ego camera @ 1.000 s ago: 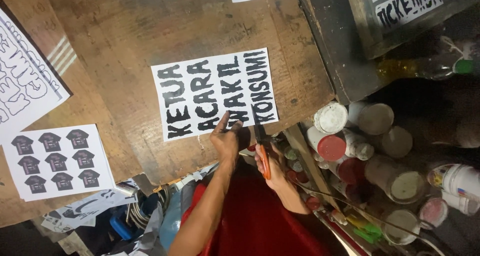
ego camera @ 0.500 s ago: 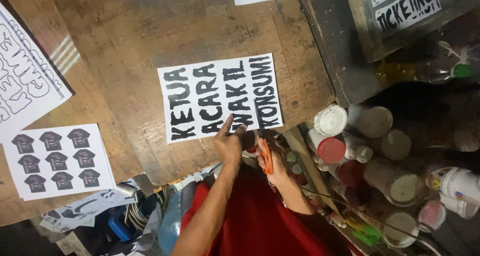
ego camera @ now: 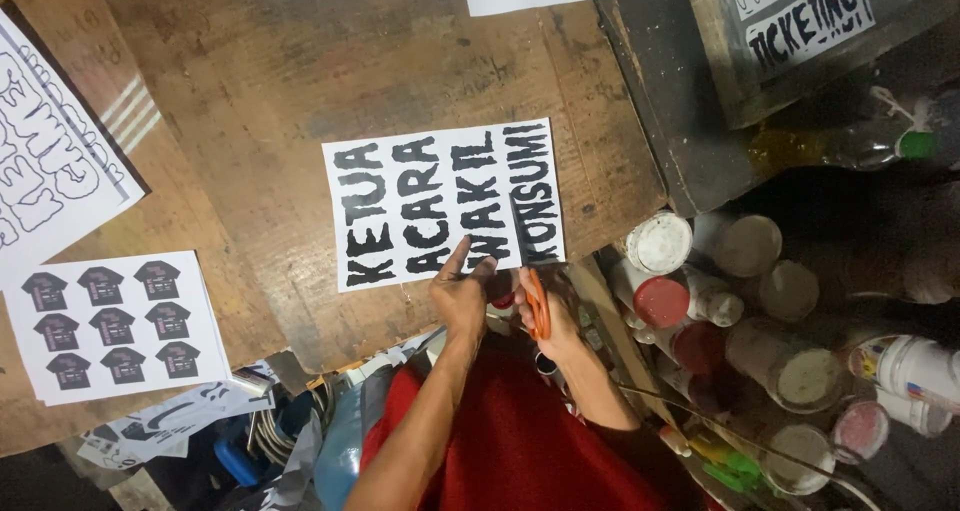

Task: The person uses scissors to cut out printed words from a sheet of paper on a wooden table. They separate the words 'KETUA', 'ACARA', and 'WAKIL' and place them on a nearby surface. The person then picks up another sheet of paper with printed text.

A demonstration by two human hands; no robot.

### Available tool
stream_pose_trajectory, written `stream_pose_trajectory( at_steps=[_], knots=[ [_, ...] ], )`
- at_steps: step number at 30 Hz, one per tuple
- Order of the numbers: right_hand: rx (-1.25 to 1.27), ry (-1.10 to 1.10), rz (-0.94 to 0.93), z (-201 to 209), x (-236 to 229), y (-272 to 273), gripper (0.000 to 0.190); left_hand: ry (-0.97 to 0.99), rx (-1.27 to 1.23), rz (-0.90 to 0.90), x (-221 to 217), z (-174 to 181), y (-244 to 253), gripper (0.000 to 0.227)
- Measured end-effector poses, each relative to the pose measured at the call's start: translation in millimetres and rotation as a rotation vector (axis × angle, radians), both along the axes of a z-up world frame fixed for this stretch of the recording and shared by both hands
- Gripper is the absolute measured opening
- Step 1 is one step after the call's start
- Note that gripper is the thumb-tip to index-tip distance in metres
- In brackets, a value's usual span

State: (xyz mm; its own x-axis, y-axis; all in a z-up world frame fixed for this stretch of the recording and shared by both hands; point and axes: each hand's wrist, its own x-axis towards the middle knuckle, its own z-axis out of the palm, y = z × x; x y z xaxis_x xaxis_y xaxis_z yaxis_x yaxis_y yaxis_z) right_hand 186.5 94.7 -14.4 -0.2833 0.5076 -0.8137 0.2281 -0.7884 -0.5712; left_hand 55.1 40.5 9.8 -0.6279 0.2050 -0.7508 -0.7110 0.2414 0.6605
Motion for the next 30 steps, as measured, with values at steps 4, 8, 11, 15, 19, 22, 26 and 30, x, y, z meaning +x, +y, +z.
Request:
stream_pose_trajectory(
  at_steps=[4,8,11,15,19,22,26,30],
  knots=[
    [0.011,0.002,-0.057,-8,4,-5,0.034,-0.022,0.009,0.006,-4,17,0,0.059],
    [0.029,0.016,-0.073,-29,8,0,0.036,-0.021,0.037,0.012,1,16,-1,0.059],
    [0.034,0.036,-0.093,-33,5,1,0.033,-0.037,0.054,0.042,1,15,-1,0.058],
    [0.056,0.044,-0.126,-34,3,3,0.032,-0.061,0.079,0.081,5,8,-2,0.058],
    [0.073,0.031,-0.134,-44,1,11,0.033,-0.059,0.076,0.082,5,17,-2,0.058],
    [0.061,0.007,-0.132,-38,-8,16,0.036,-0.071,0.089,0.089,6,22,-1,0.058],
    [0.112,-0.009,-0.162,-28,-13,18,0.035,-0.086,0.110,0.101,4,26,-3,0.059],
    [0.118,-0.001,-0.211,-72,-2,23,0.034,-0.065,0.113,0.086,7,19,-4,0.058]
  ],
)
